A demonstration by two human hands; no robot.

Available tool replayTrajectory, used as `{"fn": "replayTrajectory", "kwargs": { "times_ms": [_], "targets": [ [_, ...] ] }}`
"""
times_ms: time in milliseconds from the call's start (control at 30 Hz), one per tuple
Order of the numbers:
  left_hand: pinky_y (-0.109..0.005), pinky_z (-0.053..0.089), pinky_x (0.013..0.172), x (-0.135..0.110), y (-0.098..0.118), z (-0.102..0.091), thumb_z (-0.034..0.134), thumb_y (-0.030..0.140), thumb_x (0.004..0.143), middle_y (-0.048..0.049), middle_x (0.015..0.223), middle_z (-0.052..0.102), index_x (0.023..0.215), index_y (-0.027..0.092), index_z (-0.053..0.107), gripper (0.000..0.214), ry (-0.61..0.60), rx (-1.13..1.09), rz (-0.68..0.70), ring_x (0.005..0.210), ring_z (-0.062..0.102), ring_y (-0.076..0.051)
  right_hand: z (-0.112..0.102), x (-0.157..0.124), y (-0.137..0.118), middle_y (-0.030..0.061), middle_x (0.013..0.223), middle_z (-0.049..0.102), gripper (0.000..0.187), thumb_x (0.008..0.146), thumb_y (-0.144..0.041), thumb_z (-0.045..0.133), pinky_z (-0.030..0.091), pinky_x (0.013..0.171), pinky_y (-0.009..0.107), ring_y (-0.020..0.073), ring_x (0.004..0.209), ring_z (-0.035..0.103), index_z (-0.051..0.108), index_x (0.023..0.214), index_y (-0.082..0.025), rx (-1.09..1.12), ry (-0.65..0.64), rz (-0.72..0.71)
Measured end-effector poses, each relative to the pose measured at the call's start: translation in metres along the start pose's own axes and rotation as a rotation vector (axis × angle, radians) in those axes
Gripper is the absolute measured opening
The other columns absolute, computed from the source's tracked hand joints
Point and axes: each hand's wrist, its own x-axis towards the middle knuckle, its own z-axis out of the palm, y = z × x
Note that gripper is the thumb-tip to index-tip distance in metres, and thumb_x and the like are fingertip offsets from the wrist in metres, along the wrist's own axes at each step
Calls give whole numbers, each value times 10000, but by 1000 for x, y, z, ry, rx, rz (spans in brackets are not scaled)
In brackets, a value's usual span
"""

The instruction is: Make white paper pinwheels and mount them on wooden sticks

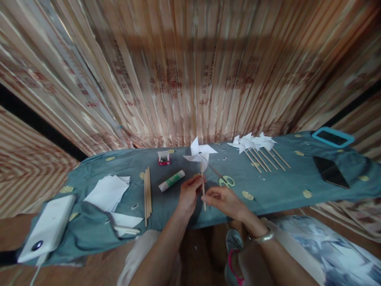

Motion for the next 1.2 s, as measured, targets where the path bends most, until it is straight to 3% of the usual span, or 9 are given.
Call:
{"fn": "replayTrajectory", "kwargs": {
  "times_ms": [233,467,600,733,933,1067,1200],
  "targets": [
    [-234,426,622,-4,2,0,910,324,405,-50,686,727,716,142,778,384,1,-6,32,621,592,-116,8,-3,-3,9,644,685,226,820,-377,576,401,562,250,153,601,618,655,741,-181,-244,115,-2],
    [-208,427,619,-10,3,1,914,369,424,-26,689,713,746,139,769,422,-23,-26,26,616,586,-87,3,-6,-16,22,673,709,208,859,-312,526,405,608,253,167,645,653,634,722,-199,-573,159,27],
    [-209,448,626,-12,1,1,919,370,437,-42,761,728,789,143,768,445,-19,-20,4,640,609,-92,-26,-13,-23,37,707,730,218,891,-301,494,398,616,255,184,687,680,659,784,-206,-804,202,96],
    [-201,462,623,-15,-3,-1,922,354,433,-56,754,732,777,138,772,432,-21,-1,-22,627,612,-88,-75,-17,-23,71,814,755,243,902,-332,481,398,630,276,227,783,701,692,867,-216,-1078,293,188],
    [-212,468,630,-18,-17,-4,903,335,450,-64,720,737,743,150,783,366,-37,73,-43,608,613,-98,-141,-2,14,137,950,755,320,934,-325,422,432,691,310,278,909,704,708,963,-183,-1321,268,364],
    [-219,450,612,-17,-30,-4,887,332,469,-63,664,723,723,158,785,324,-54,155,-57,605,602,-108,-162,17,41,212,971,739,337,936,-290,423,448,707,335,316,932,700,713,954,-119,-1361,257,438],
    [-231,432,590,-14,-36,-5,887,335,453,-70,625,706,695,149,781,324,-59,179,-62,583,586,-116,-171,35,58,227,1019,726,324,944,-262,428,465,752,331,306,980,692,700,976,-88,-1390,238,481]
  ]
}}
